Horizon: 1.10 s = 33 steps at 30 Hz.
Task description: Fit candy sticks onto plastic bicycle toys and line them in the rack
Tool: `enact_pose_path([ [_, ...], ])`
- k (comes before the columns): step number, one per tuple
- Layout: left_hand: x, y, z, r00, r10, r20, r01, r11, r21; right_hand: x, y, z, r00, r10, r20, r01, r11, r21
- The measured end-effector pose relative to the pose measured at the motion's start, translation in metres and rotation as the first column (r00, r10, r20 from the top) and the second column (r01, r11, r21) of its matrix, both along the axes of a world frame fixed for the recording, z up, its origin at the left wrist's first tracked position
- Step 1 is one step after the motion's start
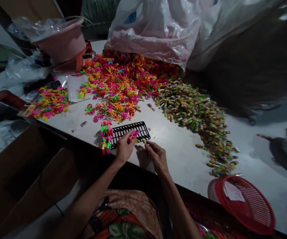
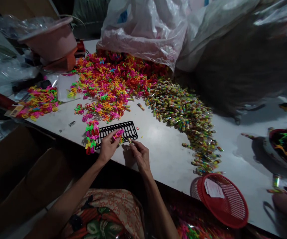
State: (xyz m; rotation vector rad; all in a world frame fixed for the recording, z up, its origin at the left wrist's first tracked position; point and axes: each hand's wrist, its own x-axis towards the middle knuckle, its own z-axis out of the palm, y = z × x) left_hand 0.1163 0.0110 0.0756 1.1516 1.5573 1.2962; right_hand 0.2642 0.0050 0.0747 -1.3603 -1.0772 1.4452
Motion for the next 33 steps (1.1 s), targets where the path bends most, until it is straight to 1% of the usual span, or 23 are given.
enact_pose_path([
  [1, -0.002, -0.004, 0.002, 0.981, -0.012, 0.192, 0.023, 0.998, -0.059, 0.000, 0.000, 0.003, 1.000, 0.018, -0.021, -0.018, 1.000, -0.003],
  [2, -0.004, -0.008, 0.004, 0.930, -0.024, 0.366, 0.072, 0.990, -0.118, -0.001, 0.000, 0.006, 0.999, 0.042, -0.034, -0.043, 0.999, -0.002],
  [3, -0.006, -0.011, 0.007, 0.861, -0.032, 0.507, 0.132, 0.978, -0.164, -0.001, 0.001, 0.009, 0.997, 0.071, -0.041, -0.071, 0.998, 0.000],
  [4, -0.009, -0.014, 0.010, 0.791, -0.032, 0.611, 0.189, 0.962, -0.195, -0.001, 0.001, 0.012, 0.994, 0.102, -0.043, -0.102, 0.995, -0.003],
  [5, -0.011, -0.015, 0.012, 0.733, -0.028, 0.680, 0.235, 0.948, -0.214, -0.001, 0.002, 0.015, 0.990, 0.132, -0.045, -0.132, 0.991, -0.011],
  [6, -0.014, -0.016, 0.015, 0.692, -0.023, 0.722, 0.267, 0.937, -0.226, -0.001, 0.002, 0.017, 0.986, 0.158, -0.051, -0.159, 0.987, -0.022],
  [8, -0.016, -0.017, 0.019, 0.655, -0.018, 0.756, 0.302, 0.922, -0.240, 0.000, 0.004, 0.020, 0.977, 0.197, -0.075, -0.201, 0.979, -0.043],
  [14, -0.015, -0.019, 0.023, 0.637, -0.004, 0.771, 0.338, 0.900, -0.275, 0.008, 0.009, 0.024, 0.948, 0.300, -0.109, -0.306, 0.951, -0.043],
  [18, -0.013, -0.022, 0.022, 0.626, -0.048, 0.779, 0.406, 0.873, -0.272, 0.012, 0.011, 0.021, 0.914, 0.379, -0.147, -0.397, 0.909, -0.127],
  [20, -0.011, -0.023, 0.020, 0.624, -0.043, 0.780, 0.401, 0.875, -0.272, 0.013, 0.013, 0.017, 0.909, 0.376, -0.180, -0.404, 0.900, -0.163],
  [22, -0.010, -0.024, 0.018, 0.627, -0.017, 0.779, 0.367, 0.888, -0.276, 0.014, 0.014, 0.013, 0.912, 0.367, -0.183, -0.397, 0.902, -0.172],
  [25, -0.008, -0.024, 0.017, 0.632, -0.002, 0.775, 0.338, 0.901, -0.273, 0.016, 0.015, 0.012, 0.898, 0.409, -0.161, -0.434, 0.886, -0.166],
  [27, -0.009, -0.024, 0.017, 0.629, -0.009, 0.777, 0.350, 0.896, -0.273, 0.018, 0.016, 0.012, 0.883, 0.439, -0.165, -0.464, 0.869, -0.172],
  [30, -0.011, -0.025, 0.018, 0.630, -0.032, 0.776, 0.392, 0.876, -0.282, 0.018, 0.014, 0.012, 0.876, 0.440, -0.196, -0.476, 0.854, -0.210],
  [33, -0.014, -0.027, 0.017, 0.633, -0.059, 0.772, 0.427, 0.858, -0.284, 0.014, 0.011, 0.011, 0.874, 0.429, -0.229, -0.475, 0.854, -0.214],
])
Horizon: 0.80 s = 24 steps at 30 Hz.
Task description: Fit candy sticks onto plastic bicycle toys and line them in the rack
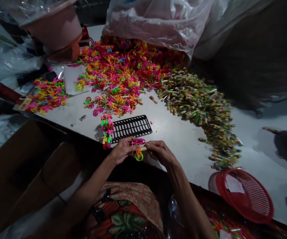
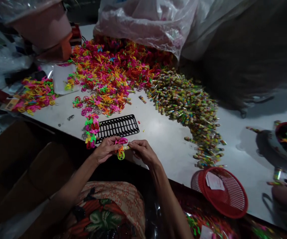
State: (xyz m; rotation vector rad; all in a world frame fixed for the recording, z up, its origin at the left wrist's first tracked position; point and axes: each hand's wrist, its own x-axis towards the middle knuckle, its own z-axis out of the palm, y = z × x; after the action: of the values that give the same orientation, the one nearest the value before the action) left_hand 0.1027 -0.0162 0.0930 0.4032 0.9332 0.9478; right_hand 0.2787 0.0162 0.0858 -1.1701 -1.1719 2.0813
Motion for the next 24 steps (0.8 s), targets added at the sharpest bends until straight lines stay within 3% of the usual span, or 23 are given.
enact_pose_path([
  [7, -0.002, -0.001, -0.003, 1.000, 0.015, 0.009, -0.015, 1.000, 0.014, -0.006, -0.001, 0.005, 0.999, -0.040, 0.007, 0.039, 0.995, 0.090],
  [12, -0.001, 0.000, -0.002, 0.978, 0.107, -0.182, -0.093, 0.992, 0.084, -0.008, -0.007, 0.014, 0.982, -0.072, 0.176, 0.034, 0.977, 0.212],
  [16, -0.003, -0.001, -0.004, 0.955, 0.004, -0.298, 0.035, 0.991, 0.127, -0.006, -0.014, 0.012, 0.966, -0.056, 0.251, -0.003, 0.973, 0.230],
  [18, -0.003, -0.002, -0.006, 0.917, 0.014, -0.398, 0.069, 0.979, 0.191, -0.003, -0.016, 0.010, 0.960, -0.034, 0.277, -0.043, 0.962, 0.269],
  [21, 0.000, -0.005, -0.006, 0.755, 0.151, -0.638, 0.084, 0.943, 0.323, 0.001, -0.016, 0.008, 0.949, -0.017, 0.315, -0.144, 0.866, 0.478],
  [24, 0.001, -0.008, 0.004, 0.568, 0.268, -0.778, 0.136, 0.902, 0.410, -0.004, -0.017, 0.006, 0.895, -0.164, 0.414, -0.221, 0.644, 0.732],
])
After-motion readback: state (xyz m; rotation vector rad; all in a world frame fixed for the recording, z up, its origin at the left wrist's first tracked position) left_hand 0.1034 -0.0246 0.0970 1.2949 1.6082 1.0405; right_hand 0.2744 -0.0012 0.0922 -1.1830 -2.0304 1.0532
